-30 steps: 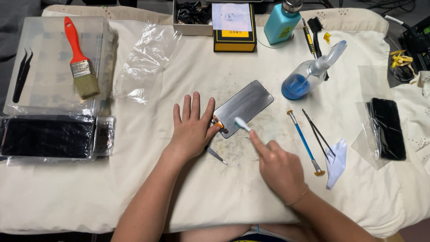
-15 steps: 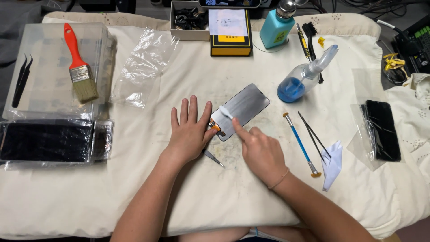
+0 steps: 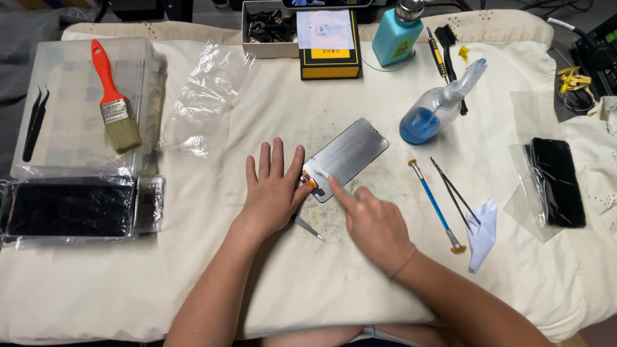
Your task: The person cleans the back surface of a smartphone screen assembly using a small brush and a toothbrush. They scrub the surface and the edges of the component while it rests on a white cloth-covered table.
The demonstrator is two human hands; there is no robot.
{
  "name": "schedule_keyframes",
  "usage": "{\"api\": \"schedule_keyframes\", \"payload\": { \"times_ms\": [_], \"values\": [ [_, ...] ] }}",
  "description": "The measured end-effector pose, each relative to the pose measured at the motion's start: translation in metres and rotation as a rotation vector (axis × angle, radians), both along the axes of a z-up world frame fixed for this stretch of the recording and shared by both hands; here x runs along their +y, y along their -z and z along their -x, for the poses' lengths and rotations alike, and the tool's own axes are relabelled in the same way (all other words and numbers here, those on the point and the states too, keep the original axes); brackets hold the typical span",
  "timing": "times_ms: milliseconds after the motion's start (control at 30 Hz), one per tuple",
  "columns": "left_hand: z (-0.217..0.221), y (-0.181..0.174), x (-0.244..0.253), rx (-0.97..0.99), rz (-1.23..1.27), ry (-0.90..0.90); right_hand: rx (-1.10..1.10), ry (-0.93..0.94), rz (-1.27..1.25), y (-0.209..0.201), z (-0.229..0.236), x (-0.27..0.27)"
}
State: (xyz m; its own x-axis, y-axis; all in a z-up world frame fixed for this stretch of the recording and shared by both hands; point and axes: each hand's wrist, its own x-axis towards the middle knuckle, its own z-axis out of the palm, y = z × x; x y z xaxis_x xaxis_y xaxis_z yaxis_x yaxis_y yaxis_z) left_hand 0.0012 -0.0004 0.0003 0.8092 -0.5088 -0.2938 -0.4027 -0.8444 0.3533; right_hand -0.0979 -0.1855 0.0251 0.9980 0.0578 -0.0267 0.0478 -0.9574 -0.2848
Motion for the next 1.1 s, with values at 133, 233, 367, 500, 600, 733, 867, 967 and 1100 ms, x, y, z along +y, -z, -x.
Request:
{"api": "schedule_keyframes", "payload": {
  "times_ms": [133,233,367,500,600,733,867,967,1100],
  "values": [
    [0.002,0.000,0.002,-0.006,-0.013,0.013,-0.027,0.047,0.076,0.007,0.007,-0.023],
    [0.000,0.000,0.000,-0.013,-0.004,0.008,-0.098,0.206,0.149,0.011,0.003,-0.051],
    [0.001,0.004,0.000,-0.014,-0.003,0.002,-0.075,0.198,0.110,0.007,0.019,-0.039],
    [-0.004,0.052,0.006,-0.347,-0.020,0.055,-0.208,-0.039,0.268,0.055,0.060,-0.015],
    [-0.003,0.047,0.006,-0.316,-0.023,0.062,-0.239,0.000,0.306,0.054,0.057,-0.025],
    [-0.006,0.029,0.009,-0.273,0.019,0.031,-0.284,0.111,0.395,0.063,0.027,-0.069],
    [-0.010,-0.011,0.015,0.010,0.201,-0.019,-0.251,0.292,0.403,0.044,0.019,-0.087],
    [-0.018,-0.019,0.022,-0.046,0.255,0.010,-0.157,0.314,0.177,0.008,0.039,-0.080],
    [-0.023,-0.014,0.034,-0.228,0.352,0.024,-0.304,0.289,-0.032,-0.015,0.078,-0.087]
  ]
}}
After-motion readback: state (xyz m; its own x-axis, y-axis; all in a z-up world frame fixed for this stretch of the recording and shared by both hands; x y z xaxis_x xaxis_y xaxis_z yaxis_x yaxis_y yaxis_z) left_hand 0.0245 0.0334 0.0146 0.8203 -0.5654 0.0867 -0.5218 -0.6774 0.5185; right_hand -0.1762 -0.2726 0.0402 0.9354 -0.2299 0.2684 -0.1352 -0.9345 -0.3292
